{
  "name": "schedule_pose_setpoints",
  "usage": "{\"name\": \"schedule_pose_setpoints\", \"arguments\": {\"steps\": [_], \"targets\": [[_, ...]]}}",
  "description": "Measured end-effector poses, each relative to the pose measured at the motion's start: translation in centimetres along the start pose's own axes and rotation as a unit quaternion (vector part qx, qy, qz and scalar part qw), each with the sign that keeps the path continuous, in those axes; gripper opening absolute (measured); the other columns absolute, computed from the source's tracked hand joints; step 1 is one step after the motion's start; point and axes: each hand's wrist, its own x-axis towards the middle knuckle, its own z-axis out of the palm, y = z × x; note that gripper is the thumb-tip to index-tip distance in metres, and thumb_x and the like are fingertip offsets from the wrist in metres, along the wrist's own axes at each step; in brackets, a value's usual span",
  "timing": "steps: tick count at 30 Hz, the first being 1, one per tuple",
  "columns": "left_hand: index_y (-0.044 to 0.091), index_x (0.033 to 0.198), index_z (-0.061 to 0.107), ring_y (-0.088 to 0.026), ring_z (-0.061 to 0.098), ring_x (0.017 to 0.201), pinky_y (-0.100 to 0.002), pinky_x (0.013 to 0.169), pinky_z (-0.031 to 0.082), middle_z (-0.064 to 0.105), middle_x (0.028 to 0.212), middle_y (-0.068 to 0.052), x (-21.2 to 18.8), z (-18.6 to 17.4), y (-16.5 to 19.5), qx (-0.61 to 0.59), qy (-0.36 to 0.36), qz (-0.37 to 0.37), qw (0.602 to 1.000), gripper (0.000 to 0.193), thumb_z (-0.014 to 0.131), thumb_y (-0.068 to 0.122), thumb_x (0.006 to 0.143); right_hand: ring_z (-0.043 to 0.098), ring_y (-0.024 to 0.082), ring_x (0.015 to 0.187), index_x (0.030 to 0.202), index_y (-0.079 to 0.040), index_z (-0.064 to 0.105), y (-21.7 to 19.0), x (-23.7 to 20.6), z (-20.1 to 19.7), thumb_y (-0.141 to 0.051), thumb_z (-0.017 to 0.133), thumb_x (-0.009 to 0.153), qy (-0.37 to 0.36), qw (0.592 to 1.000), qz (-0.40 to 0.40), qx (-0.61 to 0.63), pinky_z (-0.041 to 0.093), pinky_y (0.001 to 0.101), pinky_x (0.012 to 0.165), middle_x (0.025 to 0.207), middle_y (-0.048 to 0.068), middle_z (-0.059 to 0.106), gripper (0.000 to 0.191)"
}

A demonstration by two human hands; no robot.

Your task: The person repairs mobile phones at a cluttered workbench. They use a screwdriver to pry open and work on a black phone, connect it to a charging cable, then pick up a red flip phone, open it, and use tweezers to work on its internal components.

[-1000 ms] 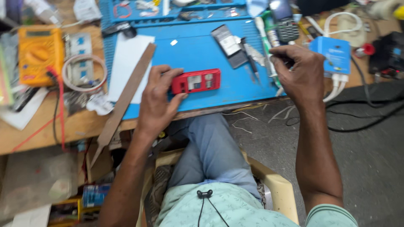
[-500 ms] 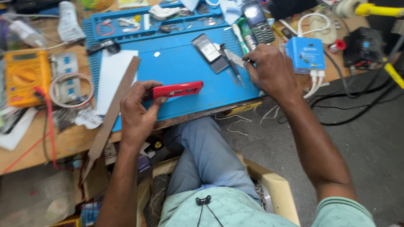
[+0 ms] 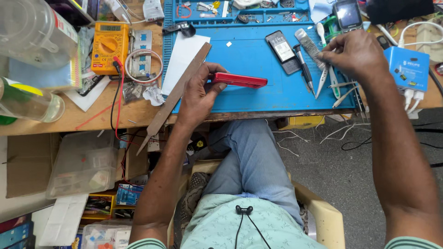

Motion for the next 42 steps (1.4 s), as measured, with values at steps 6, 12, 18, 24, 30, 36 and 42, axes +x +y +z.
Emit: {"name": "schedule_pose_setpoints", "arguments": {"steps": [6, 12, 18, 24, 30, 36, 42], "targets": [[0.012, 0.127, 0.058, -0.017, 0.065, 0.12, -0.039, 0.106, 0.061, 0.06, 0.124, -0.004, 1.7, -0.8, -1.2, -0.318, -0.064, -0.06, 0.944, 0.027, 0.062, 0.0, 0.103, 0.075, 0.017, 0.097, 0.124, -0.012, 0.075, -5.6, -6.5, 3.2, -0.013, 0.069, 0.102, 0.013, 0.921, -0.319, 0.225, 0.061, 0.0286, 0.081, 0.115, 0.009, 0.077, 0.023], [0.017, 0.134, 0.051, -0.015, 0.063, 0.117, -0.033, 0.097, 0.059, 0.05, 0.125, -0.005, 4.3, 2.5, -1.5, -0.421, -0.039, -0.072, 0.903, 0.032, 0.06, 0.027, 0.105, 0.077, 0.022, 0.093, 0.131, -0.004, 0.07, -13.4, -11.5, 6.7, -0.012, 0.075, 0.097, 0.078, 0.92, -0.27, 0.274, 0.062, 0.0336, 0.078, 0.114, 0.016, 0.076, 0.036], [0.019, 0.132, 0.048, -0.008, 0.057, 0.094, -0.026, 0.08, 0.055, 0.048, 0.101, 0.0, 6.5, 5.2, -3.8, -0.289, 0.009, -0.028, 0.957, 0.03, 0.055, 0.038, 0.11, 0.077, 0.021, 0.1, 0.127, -0.004, 0.074, -13.5, -11.5, 6.4, -0.005, 0.07, 0.101, 0.061, 0.902, -0.303, 0.302, 0.062, 0.0333, 0.082, 0.116, 0.017, 0.077, 0.026], [0.021, 0.131, 0.047, -0.006, 0.057, 0.092, -0.024, 0.078, 0.058, 0.047, 0.101, 0.002, 6.7, 5.3, -4.6, -0.27, 0.004, -0.011, 0.963, 0.031, 0.054, 0.042, 0.11, 0.077, 0.02, 0.094, 0.122, -0.003, 0.075, -13.1, -10.9, 6.7, -0.003, 0.071, 0.099, 0.056, 0.904, -0.297, 0.303, 0.063, 0.0297, 0.077, 0.112, 0.015, 0.078, 0.023], [0.023, 0.131, 0.047, -0.006, 0.057, 0.094, -0.024, 0.08, 0.059, 0.047, 0.106, 0.004, 6.7, 5.6, -4.6, -0.253, -0.001, 0.014, 0.967, 0.033, 0.054, 0.046, 0.109, 0.077, 0.02, 0.094, 0.12, -0.003, 0.076, -12.9, -10.7, 6.5, -0.003, 0.073, 0.098, 0.048, 0.908, -0.286, 0.301, 0.063, 0.0307, 0.077, 0.111, 0.015, 0.078, 0.023], [0.021, 0.131, 0.048, -0.007, 0.056, 0.092, -0.025, 0.08, 0.058, 0.046, 0.101, 0.003, 6.7, 5.7, -4.7, -0.257, -0.001, 0.016, 0.966, 0.035, 0.055, 0.047, 0.109, 0.077, 0.02, 0.098, 0.121, -0.003, 0.075, -12.8, -10.7, 6.6, -0.003, 0.073, 0.097, 0.031, 0.903, -0.285, 0.321, 0.064, 0.0297, 0.083, 0.114, 0.015, 0.077, 0.024], [0.021, 0.131, 0.048, -0.008, 0.055, 0.093, -0.024, 0.084, 0.057, 0.045, 0.101, 0.003, 6.8, 5.8, -4.7, -0.249, -0.005, 0.036, 0.968, 0.036, 0.056, 0.049, 0.109, 0.078, 0.02, 0.095, 0.119, -0.001, 0.076, -12.7, -10.7, 6.8, 0.0, 0.072, 0.095, 0.04, 0.905, -0.28, 0.317, 0.065, 0.0292, 0.082, 0.111, 0.016, 0.078, 0.024]]}}
